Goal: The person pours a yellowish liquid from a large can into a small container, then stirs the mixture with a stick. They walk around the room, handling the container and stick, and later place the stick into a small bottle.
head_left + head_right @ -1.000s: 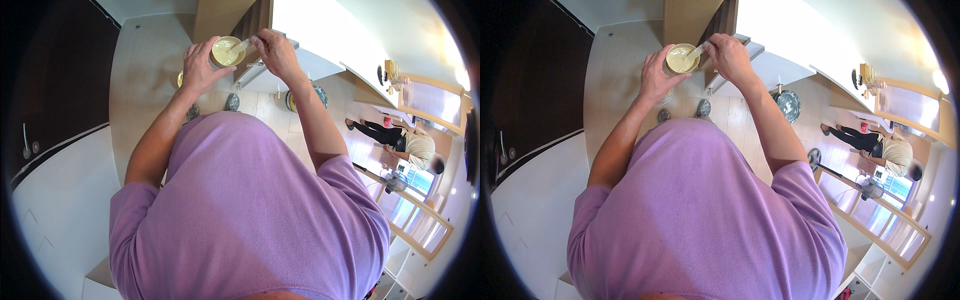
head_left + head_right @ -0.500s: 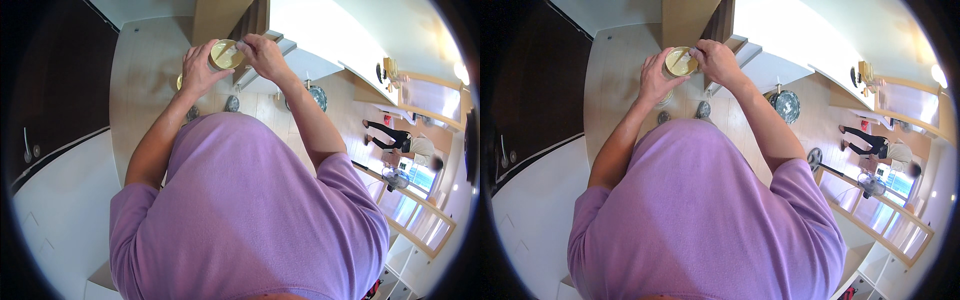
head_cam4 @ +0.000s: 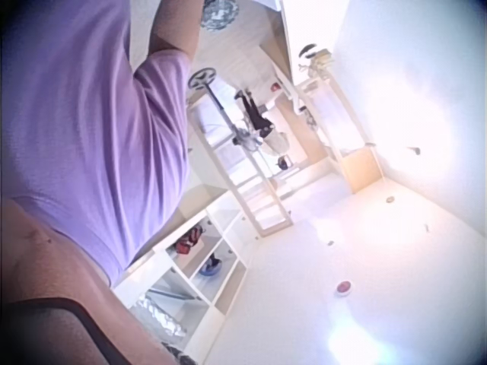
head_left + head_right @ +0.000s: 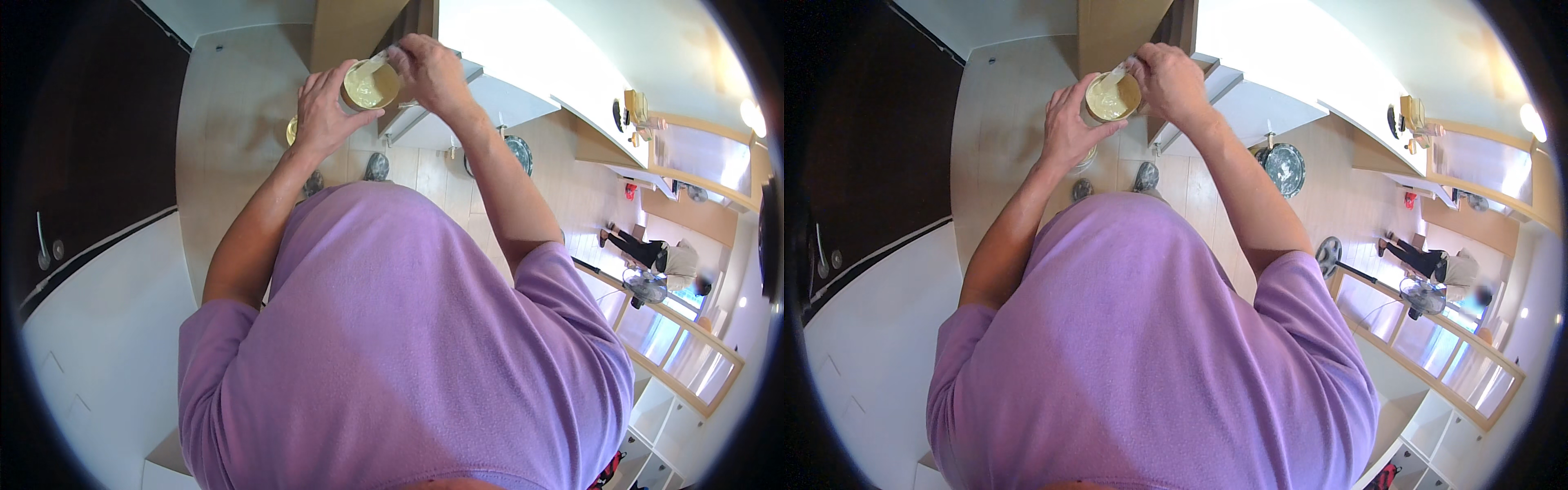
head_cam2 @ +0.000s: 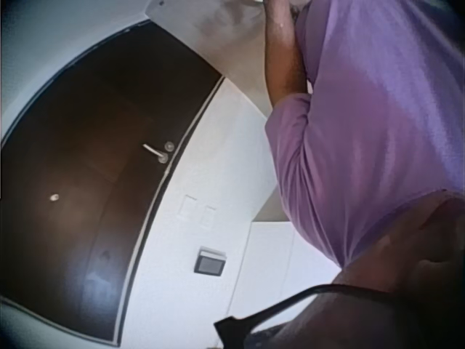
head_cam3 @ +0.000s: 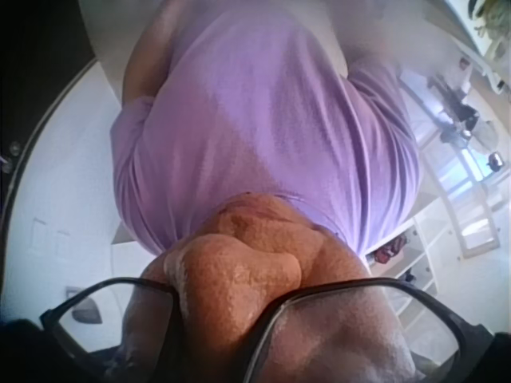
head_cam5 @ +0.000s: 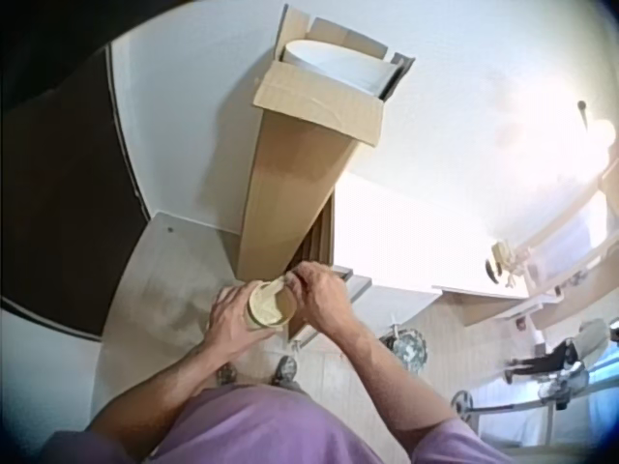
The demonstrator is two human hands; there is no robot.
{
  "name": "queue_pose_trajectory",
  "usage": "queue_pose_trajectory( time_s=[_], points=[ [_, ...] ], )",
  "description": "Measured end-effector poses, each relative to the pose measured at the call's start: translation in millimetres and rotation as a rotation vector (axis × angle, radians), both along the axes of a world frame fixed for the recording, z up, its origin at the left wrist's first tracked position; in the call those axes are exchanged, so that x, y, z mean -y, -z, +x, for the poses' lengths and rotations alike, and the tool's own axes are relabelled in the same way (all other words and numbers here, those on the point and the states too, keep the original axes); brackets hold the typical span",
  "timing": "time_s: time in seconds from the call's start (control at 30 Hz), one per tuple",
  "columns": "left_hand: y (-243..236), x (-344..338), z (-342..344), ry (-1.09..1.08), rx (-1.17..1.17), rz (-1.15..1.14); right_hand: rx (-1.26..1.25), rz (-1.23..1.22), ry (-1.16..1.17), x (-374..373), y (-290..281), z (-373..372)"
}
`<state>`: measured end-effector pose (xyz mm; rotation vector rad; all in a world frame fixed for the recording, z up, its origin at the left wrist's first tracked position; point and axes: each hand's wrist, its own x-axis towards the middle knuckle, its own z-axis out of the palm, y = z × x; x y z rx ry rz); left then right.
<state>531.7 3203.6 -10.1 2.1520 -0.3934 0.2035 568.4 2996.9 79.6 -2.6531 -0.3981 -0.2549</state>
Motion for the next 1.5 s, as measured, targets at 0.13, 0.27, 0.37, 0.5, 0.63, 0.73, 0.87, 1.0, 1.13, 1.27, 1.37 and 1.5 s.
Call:
queue_pose_trajectory(
  time_s=[0.13,0.27,0.37,0.5,0.63,0.73,0.87,1.0,1.13,1.27,1.37,1.5],
  points=[
    [0,-4,4,-0.018,0.043,-0.028,-0.023,-0.190,-0.037,11,-21,-3],
    [-4,-2,-1,-0.016,0.021,0.028,-0.172,-0.163,-0.058,17,-24,-18],
    [-3,-2,-3,0.002,0.005,0.005,-0.334,-0.030,-0.021,14,-19,-25],
    [2,-1,-4,0.018,0.028,-0.007,-0.207,0.064,-0.031,4,-3,-22],
    [-1,0,-6,0.000,0.055,0.000,0.024,-0.069,-0.030,10,-14,-14],
    [-2,-2,-7,0.008,0.043,0.007,-0.056,-0.133,-0.040,18,-20,-27],
    [3,-2,-10,0.022,0.040,0.017,-0.173,-0.068,-0.070,15,-15,-48],
    [1,-2,-12,0.020,0.040,0.006,-0.015,-0.145,-0.111,4,-29,-38],
    [-3,2,-10,0.023,0.048,0.007,0.152,-0.300,-0.227,1,-38,-22],
    [-3,1,-11,0.032,0.066,0.004,0.132,-0.400,-0.268,6,-37,-22],
    [-3,2,-15,0.024,0.059,0.006,0.113,-0.347,-0.225,14,-28,-36],
    [0,6,-19,0.015,0.037,0.027,0.041,-0.320,-0.138,10,-22,-64]
  ],
)
